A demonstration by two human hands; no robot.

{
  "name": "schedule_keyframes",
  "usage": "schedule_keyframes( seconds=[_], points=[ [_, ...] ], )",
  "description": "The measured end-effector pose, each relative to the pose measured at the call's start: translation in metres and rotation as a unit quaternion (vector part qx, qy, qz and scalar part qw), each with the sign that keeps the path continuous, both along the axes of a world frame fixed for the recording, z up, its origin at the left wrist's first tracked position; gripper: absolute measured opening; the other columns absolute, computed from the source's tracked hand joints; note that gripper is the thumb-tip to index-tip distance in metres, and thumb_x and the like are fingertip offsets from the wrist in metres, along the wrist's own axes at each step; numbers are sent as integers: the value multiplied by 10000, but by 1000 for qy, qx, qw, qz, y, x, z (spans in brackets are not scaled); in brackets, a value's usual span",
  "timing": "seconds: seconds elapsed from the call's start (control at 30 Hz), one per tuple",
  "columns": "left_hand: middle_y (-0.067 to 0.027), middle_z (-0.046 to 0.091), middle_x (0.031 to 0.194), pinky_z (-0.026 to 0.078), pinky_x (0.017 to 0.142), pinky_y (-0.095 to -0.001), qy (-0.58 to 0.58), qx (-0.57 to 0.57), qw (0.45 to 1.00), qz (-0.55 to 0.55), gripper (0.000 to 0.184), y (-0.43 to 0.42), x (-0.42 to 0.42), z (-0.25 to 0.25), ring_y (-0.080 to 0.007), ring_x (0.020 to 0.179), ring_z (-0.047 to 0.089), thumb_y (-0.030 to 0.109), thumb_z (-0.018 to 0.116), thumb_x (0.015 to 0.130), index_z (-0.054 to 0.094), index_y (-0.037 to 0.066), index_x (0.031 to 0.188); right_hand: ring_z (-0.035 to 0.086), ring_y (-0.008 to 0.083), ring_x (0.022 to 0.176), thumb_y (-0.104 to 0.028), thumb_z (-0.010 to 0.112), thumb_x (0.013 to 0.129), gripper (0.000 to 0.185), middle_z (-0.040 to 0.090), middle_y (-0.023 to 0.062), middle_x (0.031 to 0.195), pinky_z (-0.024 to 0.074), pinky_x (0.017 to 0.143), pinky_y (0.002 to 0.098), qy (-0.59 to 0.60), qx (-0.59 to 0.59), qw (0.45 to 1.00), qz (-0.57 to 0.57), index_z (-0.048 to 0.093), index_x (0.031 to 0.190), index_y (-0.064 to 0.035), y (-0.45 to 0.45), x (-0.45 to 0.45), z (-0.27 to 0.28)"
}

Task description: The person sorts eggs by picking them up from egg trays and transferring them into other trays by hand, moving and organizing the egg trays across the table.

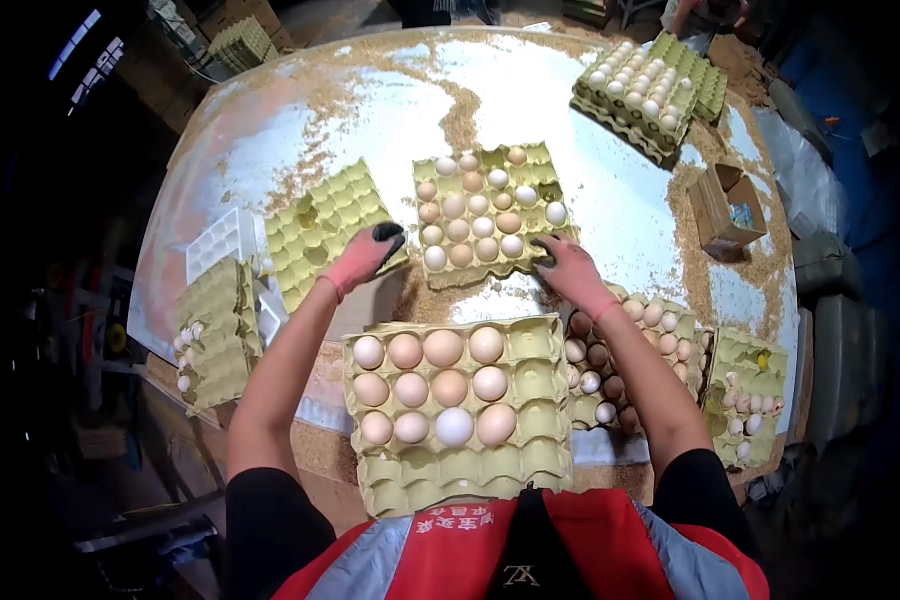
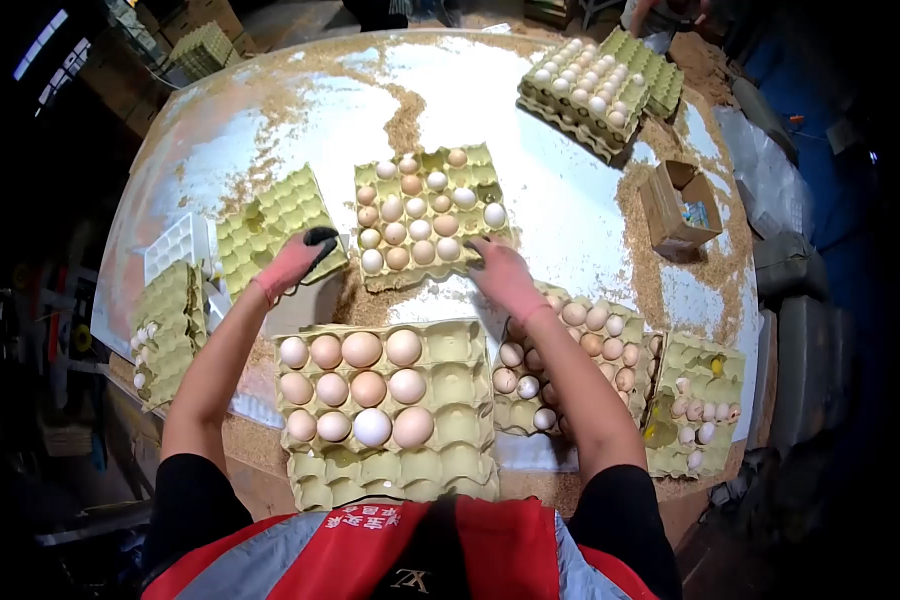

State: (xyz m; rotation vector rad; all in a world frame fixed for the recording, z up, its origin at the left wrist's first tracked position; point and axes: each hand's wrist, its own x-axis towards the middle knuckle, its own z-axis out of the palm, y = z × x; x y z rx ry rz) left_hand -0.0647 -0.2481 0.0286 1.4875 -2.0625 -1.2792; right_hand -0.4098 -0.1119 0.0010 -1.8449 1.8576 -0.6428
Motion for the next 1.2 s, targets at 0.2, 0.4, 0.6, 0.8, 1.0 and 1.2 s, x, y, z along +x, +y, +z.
schedule_keyframes(
  seconds=[0.2, 0.4, 0.6, 0.8, 1.0, 1.2],
  points=[
    [-206, 657, 940, 514, 825, -434, -180, -175, 941, -226, 312, 1, -86, -9, -357, 896, 638, 255, 642, 766, 673, 38, 988, 538, 333, 1070, -59, 434, 853, 280, 556, 160, 1117, 446, 929, 434, 177, -45, 976, 121, 550, 1108, -42, -48, 35, -42],
    [-113, 569, 1008, 466, 818, -391, -208, -405, 839, -297, 293, 9, -93, -69, -290, 963, 561, 156, 569, 844, 581, 71, 1124, 656, 203, 878, -201, 711, 804, 383, 660, 80, 957, 535, 835, 307, -385, 9, 912, -138, 604, 1121, -15, -59, 5, -45],
    [-228, 654, 1018, 481, 899, -451, -35, -94, 993, -53, 421, 10, -100, -31, -381, 963, 634, 316, 585, 895, 546, -7, 1162, 630, 310, 1023, -213, 676, 766, 510, 552, 213, 1253, 514, 822, 399, 164, 11, 986, -6, 566, 1240, -61, -81, 34, -21],
    [-104, 627, 895, 510, 684, -339, 146, 129, 980, -40, 307, -5, -113, -26, -189, 845, 631, 283, 667, 845, 565, 46, 1010, 643, 287, 919, -115, 575, 814, 192, 598, 152, 995, 525, 743, 411, 227, -50, 972, 36, 637, 994, -87, -108, 22, -44],
    [-154, 562, 1089, 489, 823, -432, -204, -309, 883, -288, 481, 9, -131, -52, -338, 985, 585, 149, 697, 744, 530, 72, 1188, 598, 194, 1030, -60, 679, 794, 504, 594, 110, 1228, 530, 833, 308, -486, 6, 857, -170, 578, 1288, -57, -70, -54, -18],
    [-146, 578, 1058, 499, 753, -398, -289, -340, 830, -334, 515, 24, -156, -53, -313, 970, 602, 123, 678, 741, 520, 51, 1226, 551, 315, 1106, -116, 640, 779, 315, 534, 144, 1232, 527, 900, 363, 269, -7, 963, -25, 695, 1089, -128, -102, -60, -26]
  ],
)
